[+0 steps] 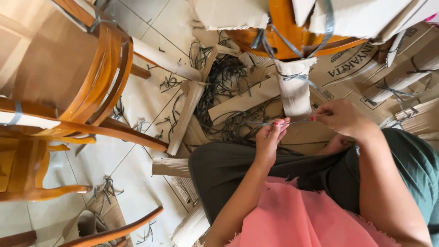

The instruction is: Wrapping chair legs with protective cardboard and securing them with plastic ties for shipping

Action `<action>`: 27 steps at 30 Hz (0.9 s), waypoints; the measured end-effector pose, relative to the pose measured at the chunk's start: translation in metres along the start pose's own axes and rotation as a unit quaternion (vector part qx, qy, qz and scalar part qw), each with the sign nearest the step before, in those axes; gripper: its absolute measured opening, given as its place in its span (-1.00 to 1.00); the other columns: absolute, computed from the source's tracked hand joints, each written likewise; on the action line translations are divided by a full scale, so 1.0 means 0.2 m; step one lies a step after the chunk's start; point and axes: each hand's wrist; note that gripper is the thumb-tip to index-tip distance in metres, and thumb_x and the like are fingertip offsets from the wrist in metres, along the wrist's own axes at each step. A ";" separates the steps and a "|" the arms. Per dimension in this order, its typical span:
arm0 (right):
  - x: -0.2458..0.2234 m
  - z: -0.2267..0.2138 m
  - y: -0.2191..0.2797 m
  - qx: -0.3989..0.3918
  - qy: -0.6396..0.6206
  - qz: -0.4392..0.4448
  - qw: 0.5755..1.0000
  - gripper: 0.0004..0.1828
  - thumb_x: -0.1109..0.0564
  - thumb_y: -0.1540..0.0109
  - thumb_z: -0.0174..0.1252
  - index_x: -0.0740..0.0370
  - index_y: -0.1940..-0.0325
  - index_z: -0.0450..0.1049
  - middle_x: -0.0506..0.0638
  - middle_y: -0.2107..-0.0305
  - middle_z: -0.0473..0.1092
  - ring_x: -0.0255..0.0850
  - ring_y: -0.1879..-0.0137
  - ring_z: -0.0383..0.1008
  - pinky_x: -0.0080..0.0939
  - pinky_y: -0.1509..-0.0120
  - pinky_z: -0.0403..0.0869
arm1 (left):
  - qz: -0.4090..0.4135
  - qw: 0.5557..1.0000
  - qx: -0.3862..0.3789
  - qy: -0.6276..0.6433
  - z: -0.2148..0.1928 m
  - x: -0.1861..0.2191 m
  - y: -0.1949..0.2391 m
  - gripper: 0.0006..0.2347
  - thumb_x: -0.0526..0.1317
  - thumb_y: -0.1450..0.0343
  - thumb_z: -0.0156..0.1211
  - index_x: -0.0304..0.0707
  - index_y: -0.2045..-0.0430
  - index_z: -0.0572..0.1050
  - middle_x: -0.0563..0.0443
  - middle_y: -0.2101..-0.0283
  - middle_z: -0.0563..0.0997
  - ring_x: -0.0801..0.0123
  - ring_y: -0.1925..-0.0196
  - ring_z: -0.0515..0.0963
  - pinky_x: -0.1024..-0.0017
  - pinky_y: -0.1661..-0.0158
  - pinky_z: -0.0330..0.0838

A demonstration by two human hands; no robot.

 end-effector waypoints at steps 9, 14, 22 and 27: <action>0.22 -0.12 0.03 0.051 0.011 0.053 0.997 -0.72 -0.03 -0.21 0.13 -0.15 0.13 0.74 -0.11 0.29 0.65 -0.18 0.10 0.58 -0.11 0.04 0.42 | 0.093 0.980 0.103 -0.143 0.07 0.04 -0.19 -0.63 0.08 -0.44 0.14 -0.18 0.07 0.63 0.01 -0.06 0.68 0.30 -0.15 0.63 0.27 -0.11 0.53; 0.31 -0.13 0.00 0.111 0.084 0.109 0.984 -0.74 -0.01 -0.18 0.09 -0.03 0.27 0.70 0.11 0.28 0.61 0.12 0.05 0.58 0.09 0.04 0.49 | 0.040 0.979 0.078 -0.185 0.13 0.05 -0.36 -0.30 -0.07 -0.36 0.24 -0.28 -0.41 0.12 -0.19 -0.42 0.29 0.11 -0.45 0.31 0.23 -0.35 0.29; 0.34 -0.11 -0.02 0.242 -0.041 0.073 0.967 -0.71 -0.04 -0.27 0.12 -0.04 0.07 0.70 0.08 0.29 0.61 0.13 0.15 0.55 0.11 0.09 0.44 | 0.072 0.949 0.094 -0.293 0.08 0.04 -0.44 -0.54 -0.11 -0.36 0.31 -0.27 -0.14 0.45 -0.16 -0.13 0.61 0.17 -0.21 0.58 0.29 -0.19 0.50; 0.28 -0.03 -0.13 0.330 -0.162 -0.135 0.920 -0.82 0.22 -0.31 0.23 0.24 0.04 0.68 0.06 0.15 0.60 -0.15 0.03 0.58 -0.16 -0.07 0.49 | 0.085 0.948 0.040 -0.303 0.03 0.00 -0.48 -0.52 -0.15 -0.47 0.11 -0.30 -0.32 0.29 -0.23 -0.34 0.42 0.04 -0.38 0.42 0.18 -0.34 0.34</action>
Point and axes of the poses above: each hand's wrist, its own y-axis away from the middle knuckle, its own z-axis out of the palm, x = y × z
